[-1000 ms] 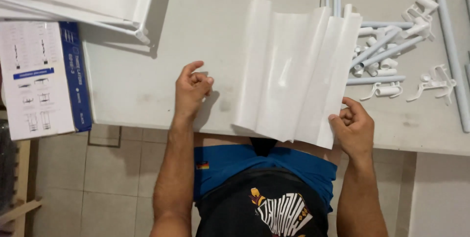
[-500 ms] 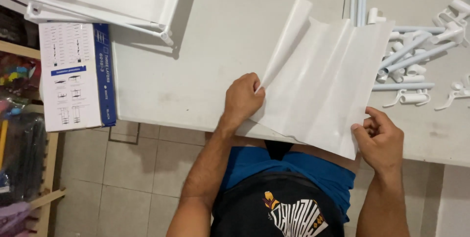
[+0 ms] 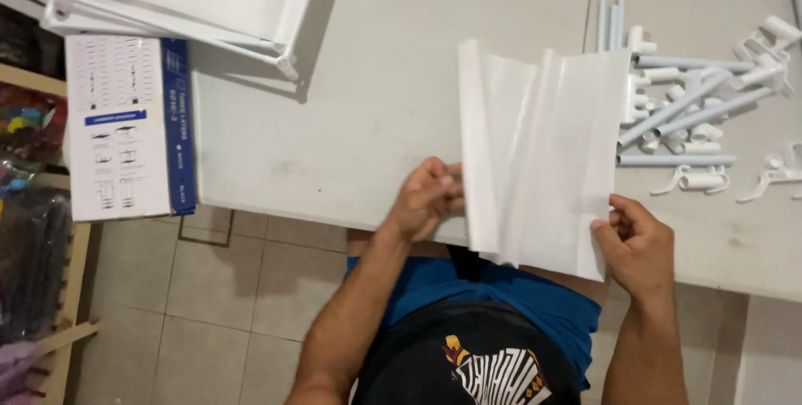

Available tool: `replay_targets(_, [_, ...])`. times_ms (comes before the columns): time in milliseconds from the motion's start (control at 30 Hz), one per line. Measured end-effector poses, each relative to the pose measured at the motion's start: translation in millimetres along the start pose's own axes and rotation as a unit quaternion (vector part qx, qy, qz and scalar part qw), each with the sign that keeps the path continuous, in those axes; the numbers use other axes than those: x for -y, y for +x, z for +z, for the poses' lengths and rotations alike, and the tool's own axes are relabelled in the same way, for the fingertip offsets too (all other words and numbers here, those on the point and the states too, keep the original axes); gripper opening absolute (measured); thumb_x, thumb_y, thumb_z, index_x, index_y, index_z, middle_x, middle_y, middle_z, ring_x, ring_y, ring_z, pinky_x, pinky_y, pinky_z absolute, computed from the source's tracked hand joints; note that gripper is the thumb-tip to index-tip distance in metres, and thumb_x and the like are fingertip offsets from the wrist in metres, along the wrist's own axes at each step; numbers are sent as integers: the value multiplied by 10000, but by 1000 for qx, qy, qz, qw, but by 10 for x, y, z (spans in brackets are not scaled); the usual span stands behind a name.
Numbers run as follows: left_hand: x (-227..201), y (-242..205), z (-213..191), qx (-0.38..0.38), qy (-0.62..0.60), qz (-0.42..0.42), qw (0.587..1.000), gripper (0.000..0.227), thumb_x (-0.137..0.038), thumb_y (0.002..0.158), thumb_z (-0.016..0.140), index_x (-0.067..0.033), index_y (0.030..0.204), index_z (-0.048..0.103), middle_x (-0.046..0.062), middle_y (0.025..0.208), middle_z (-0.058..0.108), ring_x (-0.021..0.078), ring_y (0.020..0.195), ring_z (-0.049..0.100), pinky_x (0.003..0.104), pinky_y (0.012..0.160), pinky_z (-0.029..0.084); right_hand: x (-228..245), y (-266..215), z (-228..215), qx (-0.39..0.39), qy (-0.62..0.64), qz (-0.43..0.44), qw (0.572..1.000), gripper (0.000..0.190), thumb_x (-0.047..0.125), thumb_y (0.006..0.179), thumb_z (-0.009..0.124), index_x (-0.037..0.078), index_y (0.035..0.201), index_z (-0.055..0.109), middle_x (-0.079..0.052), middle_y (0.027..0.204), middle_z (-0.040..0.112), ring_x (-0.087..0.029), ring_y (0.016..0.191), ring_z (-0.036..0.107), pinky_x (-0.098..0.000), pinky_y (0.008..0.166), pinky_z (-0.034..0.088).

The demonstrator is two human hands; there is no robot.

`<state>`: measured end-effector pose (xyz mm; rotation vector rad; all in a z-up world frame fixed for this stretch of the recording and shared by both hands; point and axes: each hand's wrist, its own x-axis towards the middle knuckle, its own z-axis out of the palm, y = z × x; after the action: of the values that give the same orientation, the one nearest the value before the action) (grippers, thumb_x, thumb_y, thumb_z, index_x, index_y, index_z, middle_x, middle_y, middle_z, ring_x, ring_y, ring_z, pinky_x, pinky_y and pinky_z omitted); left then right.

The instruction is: Assembling a multi-tier shelf unit by inserting poles into fabric shelves and connecting them with plastic joints.

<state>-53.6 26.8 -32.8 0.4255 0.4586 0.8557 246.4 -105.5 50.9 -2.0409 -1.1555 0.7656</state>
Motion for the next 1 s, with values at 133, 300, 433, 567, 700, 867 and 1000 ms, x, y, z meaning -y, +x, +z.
replay_targets(133, [368,74,468,-70,-10,-125,990,435,-111,880,782,-46,1249,560,229,1220,668,350,1024,712,428,826,658,-40,-35,-13,8,-39,17,999,388,120,945,675,-11,1307,716,-56,1012,664,-178,900,612,-311,850,502])
replay_targets(300, [736,224,840,-29,146,-96,984,520,-255,884,796,-57,1267,507,142,1215,619,218,1041,682,340,776,623,300,-49,310,15,1,-126,992,265,48,998,571,-11,1211,718,-176,1150,703,-333,1068,662,-425,932,528])
replay_targets(433, [874,504,928,-38,34,-11,999,362,-365,1129,575,-88,1359,542,84,1142,590,149,993,658,269,753,620,732,99,431,16,-75,-309,948,739,322,827,817,-49,1413,561,-332,1438,542,-528,1347,508,-594,1093,436])
replay_targets(567, [215,243,1300,-18,201,121,972,647,-302,1000,648,-36,1547,426,227,1507,453,308,1450,432,442,1205,379,833,715,596,-33,-162,-359,919,513,-14,917,700,-71,1415,590,-321,1378,597,-497,1282,576,-570,1033,497])
replay_targets(700, [-36,-296,1605,-44,445,247,860,627,-322,918,683,-74,1460,488,215,1556,424,393,1468,448,450,1199,430,979,1211,831,54,-223,-376,898,574,-96,789,619,89,1327,691,-143,1334,660,-407,1163,672,-501,982,556])
replay_targets(867, [390,-949,1578,113,438,211,866,257,-366,1038,649,-234,1258,673,10,1337,671,257,1305,676,394,1124,567,1575,586,1010,427,-94,-343,831,568,-10,696,532,161,1199,733,-143,1168,769,-478,1054,696,-628,907,526])
replay_targets(1000, [784,-1339,1419,230,404,119,877,189,-390,1077,653,-333,1251,696,-99,1276,715,165,1236,724,311,1115,606,1396,256,1217,604,54,-282,743,554,-150,698,512,165,1010,844,-110,1060,840,-381,993,783,-527,900,574])
